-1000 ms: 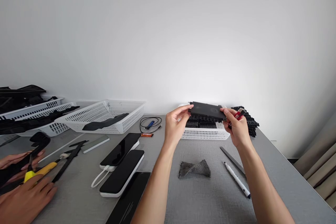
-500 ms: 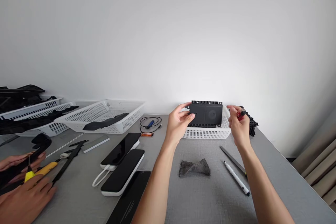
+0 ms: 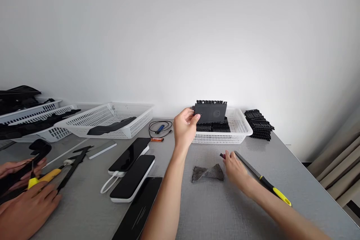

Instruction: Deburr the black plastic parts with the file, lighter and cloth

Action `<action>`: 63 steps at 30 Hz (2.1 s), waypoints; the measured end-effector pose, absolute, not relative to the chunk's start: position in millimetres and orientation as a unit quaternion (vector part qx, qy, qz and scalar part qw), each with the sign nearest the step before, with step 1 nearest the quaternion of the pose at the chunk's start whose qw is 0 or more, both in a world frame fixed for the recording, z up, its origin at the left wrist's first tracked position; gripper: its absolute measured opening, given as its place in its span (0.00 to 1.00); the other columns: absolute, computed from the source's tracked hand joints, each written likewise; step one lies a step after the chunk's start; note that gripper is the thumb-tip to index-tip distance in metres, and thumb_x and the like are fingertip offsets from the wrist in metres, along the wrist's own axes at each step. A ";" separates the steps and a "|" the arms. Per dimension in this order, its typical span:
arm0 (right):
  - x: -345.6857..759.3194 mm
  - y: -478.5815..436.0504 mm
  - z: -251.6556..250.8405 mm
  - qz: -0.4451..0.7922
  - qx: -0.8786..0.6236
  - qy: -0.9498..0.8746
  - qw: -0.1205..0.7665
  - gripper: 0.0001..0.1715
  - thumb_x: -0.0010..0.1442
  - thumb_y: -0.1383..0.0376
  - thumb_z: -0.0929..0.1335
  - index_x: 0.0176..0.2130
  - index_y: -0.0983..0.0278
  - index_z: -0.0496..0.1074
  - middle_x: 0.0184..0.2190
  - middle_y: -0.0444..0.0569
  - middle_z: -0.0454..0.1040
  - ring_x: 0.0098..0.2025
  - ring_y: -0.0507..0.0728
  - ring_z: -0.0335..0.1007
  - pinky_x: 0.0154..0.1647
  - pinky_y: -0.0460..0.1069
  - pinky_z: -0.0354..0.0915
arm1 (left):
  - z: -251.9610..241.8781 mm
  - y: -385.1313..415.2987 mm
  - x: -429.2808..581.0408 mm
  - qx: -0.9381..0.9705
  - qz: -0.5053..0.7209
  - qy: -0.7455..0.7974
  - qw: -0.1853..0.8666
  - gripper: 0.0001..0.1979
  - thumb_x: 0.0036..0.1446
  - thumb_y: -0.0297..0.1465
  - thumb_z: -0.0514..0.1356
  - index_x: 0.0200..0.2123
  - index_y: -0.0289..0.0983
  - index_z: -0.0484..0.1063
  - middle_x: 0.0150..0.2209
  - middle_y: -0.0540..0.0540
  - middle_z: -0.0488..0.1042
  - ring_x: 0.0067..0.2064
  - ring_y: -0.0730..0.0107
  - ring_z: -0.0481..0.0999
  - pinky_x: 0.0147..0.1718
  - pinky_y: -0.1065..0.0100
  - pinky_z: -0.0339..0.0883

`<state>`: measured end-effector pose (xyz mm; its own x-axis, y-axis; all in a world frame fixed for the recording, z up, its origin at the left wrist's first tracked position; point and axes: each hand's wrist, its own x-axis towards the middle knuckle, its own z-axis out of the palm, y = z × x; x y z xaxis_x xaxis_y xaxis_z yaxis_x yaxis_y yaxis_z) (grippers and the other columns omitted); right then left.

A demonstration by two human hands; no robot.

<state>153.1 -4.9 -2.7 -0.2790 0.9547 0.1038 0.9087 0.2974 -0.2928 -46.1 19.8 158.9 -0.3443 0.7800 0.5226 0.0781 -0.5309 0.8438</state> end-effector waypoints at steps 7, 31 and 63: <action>137.8 -19.0 -28.2 0.023 -0.581 -0.813 0.038 0.40 0.51 0.82 0.63 0.64 0.78 0.63 0.54 0.72 0.70 0.55 0.71 0.67 0.51 0.59 0.66 | 161.8 15.9 -45.8 0.538 0.691 0.376 0.303 0.19 0.48 0.34 0.68 0.44 0.34 0.73 0.39 0.41 0.81 0.44 0.62 0.81 0.47 0.65 0.70; 190.6 1.4 131.9 0.534 -0.325 -0.504 0.596 0.24 0.50 0.50 0.77 0.37 0.64 0.75 0.27 0.44 0.76 0.30 0.54 0.72 0.30 0.48 0.69 | 169.8 0.5 -41.6 0.656 0.590 0.330 0.335 0.15 0.59 0.37 0.63 0.50 0.42 0.77 0.59 0.38 0.74 0.57 0.55 0.77 0.56 0.55 0.70; 317.0 -80.0 -23.2 0.239 -0.657 -0.665 0.264 0.22 0.67 0.47 0.58 0.44 0.58 0.70 0.34 0.50 0.77 0.33 0.61 0.74 0.32 0.52 0.66 | 165.0 8.8 -48.1 0.530 0.622 0.420 0.395 0.22 0.44 0.34 0.70 0.43 0.37 0.69 0.31 0.46 0.81 0.34 0.65 0.80 0.37 0.68 0.69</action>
<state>317.0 -80.0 -23.2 0.0013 0.9993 0.0370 0.7471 0.0236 -0.6643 -48.1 8.8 165.0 -0.1267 0.9361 0.3282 -0.0459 -0.3361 0.9407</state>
